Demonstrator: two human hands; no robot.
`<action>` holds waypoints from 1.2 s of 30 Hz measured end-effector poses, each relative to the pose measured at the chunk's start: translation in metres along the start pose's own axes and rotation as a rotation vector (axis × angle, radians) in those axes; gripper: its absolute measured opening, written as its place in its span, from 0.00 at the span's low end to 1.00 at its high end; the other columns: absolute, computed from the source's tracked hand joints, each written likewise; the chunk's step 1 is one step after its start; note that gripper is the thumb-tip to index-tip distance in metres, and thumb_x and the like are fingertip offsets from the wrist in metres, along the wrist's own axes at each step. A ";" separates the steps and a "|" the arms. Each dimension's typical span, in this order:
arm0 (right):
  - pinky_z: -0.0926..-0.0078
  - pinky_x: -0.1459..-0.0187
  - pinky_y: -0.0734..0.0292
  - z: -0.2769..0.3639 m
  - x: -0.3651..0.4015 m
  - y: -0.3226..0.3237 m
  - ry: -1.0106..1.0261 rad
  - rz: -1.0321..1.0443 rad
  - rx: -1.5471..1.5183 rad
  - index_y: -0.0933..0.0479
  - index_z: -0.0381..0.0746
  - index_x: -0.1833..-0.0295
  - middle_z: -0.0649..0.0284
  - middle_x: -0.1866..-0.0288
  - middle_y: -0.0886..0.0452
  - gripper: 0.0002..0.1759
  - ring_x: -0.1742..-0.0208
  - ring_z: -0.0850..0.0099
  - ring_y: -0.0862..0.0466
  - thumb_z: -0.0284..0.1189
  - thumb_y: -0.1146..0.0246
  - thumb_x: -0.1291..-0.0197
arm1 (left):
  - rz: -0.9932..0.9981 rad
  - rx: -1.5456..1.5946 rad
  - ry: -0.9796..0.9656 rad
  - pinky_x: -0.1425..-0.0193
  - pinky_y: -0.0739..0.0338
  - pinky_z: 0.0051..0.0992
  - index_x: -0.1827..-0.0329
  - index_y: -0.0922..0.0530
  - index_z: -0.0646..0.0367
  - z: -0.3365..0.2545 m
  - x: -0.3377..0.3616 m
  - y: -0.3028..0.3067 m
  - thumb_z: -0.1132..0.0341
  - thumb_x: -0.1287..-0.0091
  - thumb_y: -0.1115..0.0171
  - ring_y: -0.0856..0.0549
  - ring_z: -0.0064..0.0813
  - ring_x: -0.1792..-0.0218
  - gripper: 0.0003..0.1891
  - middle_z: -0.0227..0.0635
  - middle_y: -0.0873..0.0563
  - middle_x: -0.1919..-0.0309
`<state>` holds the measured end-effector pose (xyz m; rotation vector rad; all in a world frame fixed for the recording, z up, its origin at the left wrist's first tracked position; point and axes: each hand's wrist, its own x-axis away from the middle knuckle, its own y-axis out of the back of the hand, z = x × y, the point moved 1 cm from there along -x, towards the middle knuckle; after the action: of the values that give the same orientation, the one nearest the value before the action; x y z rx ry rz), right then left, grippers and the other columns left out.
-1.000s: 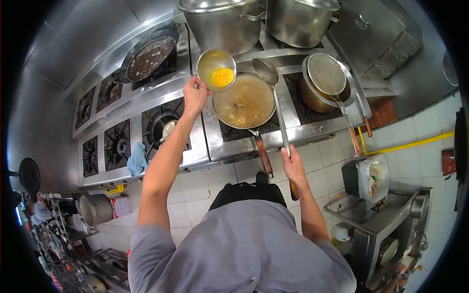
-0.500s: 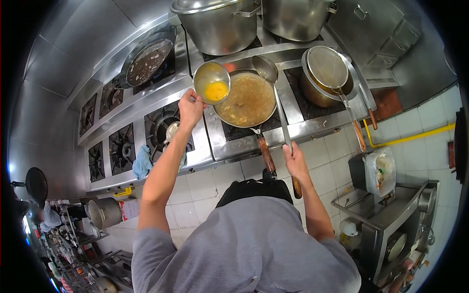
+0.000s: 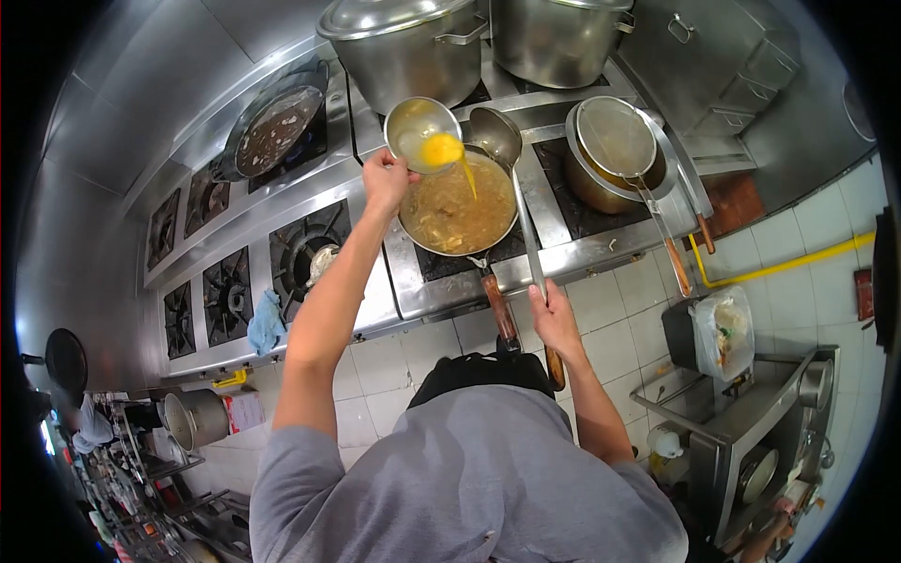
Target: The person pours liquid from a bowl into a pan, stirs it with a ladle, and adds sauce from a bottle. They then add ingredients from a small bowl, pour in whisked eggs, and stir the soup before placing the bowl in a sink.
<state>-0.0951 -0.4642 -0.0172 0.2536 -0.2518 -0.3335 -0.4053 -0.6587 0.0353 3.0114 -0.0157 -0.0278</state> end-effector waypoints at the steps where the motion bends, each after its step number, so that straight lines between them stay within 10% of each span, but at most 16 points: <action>1: 0.69 0.68 0.32 -0.002 -0.001 0.000 0.011 -0.004 0.004 0.29 0.34 0.58 0.61 0.76 0.29 0.16 0.72 0.73 0.31 0.38 0.47 0.28 | -0.011 0.018 0.018 0.77 0.21 0.25 0.74 0.30 0.62 -0.002 -0.007 0.002 0.74 0.36 0.42 0.14 0.29 0.78 0.09 0.39 0.18 0.76; 13: 0.69 0.69 0.33 -0.007 -0.004 -0.003 0.025 0.010 -0.018 0.30 0.34 0.59 0.60 0.77 0.30 0.16 0.73 0.73 0.32 0.38 0.47 0.28 | -0.017 -0.447 -0.222 0.71 0.19 0.24 0.72 0.33 0.63 -0.028 0.028 0.066 0.71 0.34 0.41 0.15 0.25 0.76 0.11 0.38 0.18 0.77; 24: 0.69 0.71 0.34 0.007 -0.001 -0.001 -0.003 0.027 -0.029 0.30 0.34 0.59 0.61 0.78 0.31 0.16 0.75 0.74 0.33 0.38 0.47 0.28 | 0.074 -0.152 -0.069 0.75 0.20 0.24 0.72 0.32 0.65 -0.025 0.070 0.022 0.75 0.35 0.43 0.13 0.27 0.75 0.09 0.40 0.18 0.79; 36: 0.75 0.75 0.37 -0.006 0.015 0.005 0.038 -0.016 -0.100 0.31 0.37 0.60 0.70 0.79 0.35 0.15 0.77 0.80 0.35 0.39 0.48 0.28 | -0.048 -0.532 -0.597 0.64 0.24 0.40 0.66 0.26 0.68 -0.032 0.056 0.019 0.76 0.41 0.42 0.19 0.50 0.70 0.05 0.53 0.20 0.56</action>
<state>-0.0779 -0.4636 -0.0183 0.1629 -0.1949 -0.3556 -0.3486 -0.6745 0.0685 2.3681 0.0055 -0.7936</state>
